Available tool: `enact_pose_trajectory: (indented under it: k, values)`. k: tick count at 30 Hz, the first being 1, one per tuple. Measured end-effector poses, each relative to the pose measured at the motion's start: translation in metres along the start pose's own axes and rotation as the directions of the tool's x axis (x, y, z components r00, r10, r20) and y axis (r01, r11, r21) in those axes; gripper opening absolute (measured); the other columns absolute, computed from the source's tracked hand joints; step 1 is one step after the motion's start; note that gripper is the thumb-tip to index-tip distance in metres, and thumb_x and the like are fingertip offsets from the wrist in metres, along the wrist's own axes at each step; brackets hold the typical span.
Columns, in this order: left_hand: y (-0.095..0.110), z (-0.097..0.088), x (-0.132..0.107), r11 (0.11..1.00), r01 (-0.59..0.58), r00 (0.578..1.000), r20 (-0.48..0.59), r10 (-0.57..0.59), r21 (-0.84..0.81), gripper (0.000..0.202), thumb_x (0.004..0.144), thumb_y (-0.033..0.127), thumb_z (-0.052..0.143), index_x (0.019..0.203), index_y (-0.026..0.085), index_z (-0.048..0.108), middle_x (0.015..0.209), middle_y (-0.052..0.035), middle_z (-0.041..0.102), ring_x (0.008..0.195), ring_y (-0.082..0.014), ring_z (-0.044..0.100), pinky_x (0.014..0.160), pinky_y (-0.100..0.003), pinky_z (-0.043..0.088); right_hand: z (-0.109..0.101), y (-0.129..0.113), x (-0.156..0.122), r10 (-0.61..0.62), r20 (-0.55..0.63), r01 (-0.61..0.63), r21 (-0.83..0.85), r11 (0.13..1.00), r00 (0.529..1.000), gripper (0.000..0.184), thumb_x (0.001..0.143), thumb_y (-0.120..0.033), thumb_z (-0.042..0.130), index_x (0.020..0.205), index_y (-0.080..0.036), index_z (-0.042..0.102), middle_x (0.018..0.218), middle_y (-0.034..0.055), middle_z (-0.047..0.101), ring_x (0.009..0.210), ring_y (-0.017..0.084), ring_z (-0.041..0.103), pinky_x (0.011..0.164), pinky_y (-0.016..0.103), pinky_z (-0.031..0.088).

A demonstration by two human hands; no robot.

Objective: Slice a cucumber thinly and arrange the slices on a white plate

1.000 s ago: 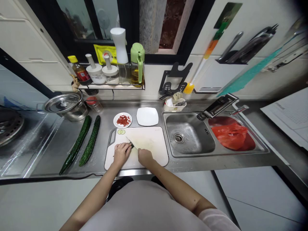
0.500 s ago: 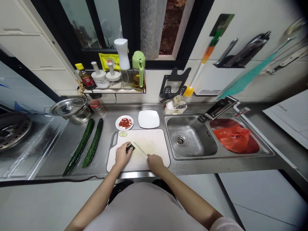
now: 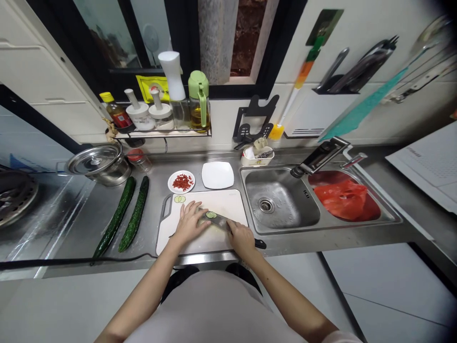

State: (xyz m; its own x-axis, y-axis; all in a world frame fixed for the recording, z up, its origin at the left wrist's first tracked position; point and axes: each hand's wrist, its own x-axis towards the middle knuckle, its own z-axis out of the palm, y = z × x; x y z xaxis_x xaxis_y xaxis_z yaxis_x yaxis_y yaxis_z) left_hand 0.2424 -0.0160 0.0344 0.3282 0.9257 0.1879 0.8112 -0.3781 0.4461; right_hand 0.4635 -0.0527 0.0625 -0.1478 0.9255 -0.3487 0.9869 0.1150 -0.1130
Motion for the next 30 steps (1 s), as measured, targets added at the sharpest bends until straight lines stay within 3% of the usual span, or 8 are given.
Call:
enact_pose_trajectory:
  k: [8,14,20,24,27,30]
  values:
    - [0.001,-0.004,0.009,0.996,-0.076,0.992,0.095,0.08,-0.039,0.036,0.076,0.051,0.065,0.104,0.03,0.068,0.127,-0.0082,0.056,0.13,-0.0346,0.037,0.109,-0.065,0.014,-0.001,0.006,-0.009,-0.034,-0.031,0.034,0.009,0.999,0.999,0.046,0.092,-0.027,0.043,0.138,-0.022,0.042,0.105,0.0095,0.065,0.096,0.022,0.06,0.083,0.031,0.038]
    - [0.007,-0.015,0.013,0.994,-0.062,0.983,0.167,0.077,-0.09,0.048,0.069,0.06,0.068,0.106,0.029,0.067,0.125,-0.0084,0.057,0.128,-0.035,0.039,0.108,-0.066,0.014,-0.003,0.006,-0.014,-0.082,-0.047,0.082,-0.004,0.997,0.996,0.046,0.092,-0.03,0.042,0.138,-0.023,0.043,0.103,0.0095,0.065,0.096,0.022,0.059,0.083,0.031,0.038]
    - [0.011,-0.025,0.01,0.989,-0.13,0.973,0.181,0.142,-0.076,0.035,0.071,0.056,0.068,0.09,0.026,0.069,0.116,-0.0043,0.063,0.125,-0.029,0.044,0.113,-0.059,0.007,-0.004,0.007,-0.014,-0.076,-0.056,0.077,0.008,0.997,0.996,0.045,0.09,-0.027,0.044,0.135,-0.023,0.046,0.102,0.0089,0.066,0.095,0.022,0.059,0.082,0.031,0.038]
    - [0.012,-0.026,0.005,0.982,-0.162,0.97,0.167,0.176,-0.094,0.025,0.079,0.049,0.064,0.085,0.025,0.067,0.105,-0.0022,0.067,0.112,-0.0229,0.052,0.111,-0.052,0.017,-0.004,0.008,-0.014,-0.076,-0.063,0.077,0.018,0.997,0.995,0.042,0.09,-0.028,0.044,0.131,-0.024,0.05,0.1,0.0085,0.066,0.094,0.021,0.059,0.082,0.031,0.037]
    - [0.013,-0.028,0.003,0.982,-0.162,0.969,0.172,0.178,-0.101,0.026,0.079,0.05,0.063,0.087,0.025,0.067,0.099,-0.003,0.067,0.102,-0.0212,0.055,0.102,-0.045,0.03,-0.005,0.007,-0.014,-0.077,-0.057,0.079,0.028,0.996,0.995,0.041,0.091,-0.028,0.044,0.131,-0.025,0.051,0.1,0.0081,0.066,0.095,0.021,0.059,0.081,0.031,0.037]
    - [0.012,-0.033,0.001,0.977,-0.179,0.96,0.196,0.199,-0.114,0.024,0.082,0.047,0.062,0.091,0.026,0.068,0.099,-0.0039,0.068,0.101,-0.0214,0.055,0.095,-0.041,0.034,-0.006,0.007,-0.014,-0.07,-0.053,0.072,0.025,0.997,0.996,0.042,0.09,-0.027,0.045,0.131,-0.025,0.051,0.1,0.0079,0.066,0.095,0.022,0.059,0.081,0.031,0.036]
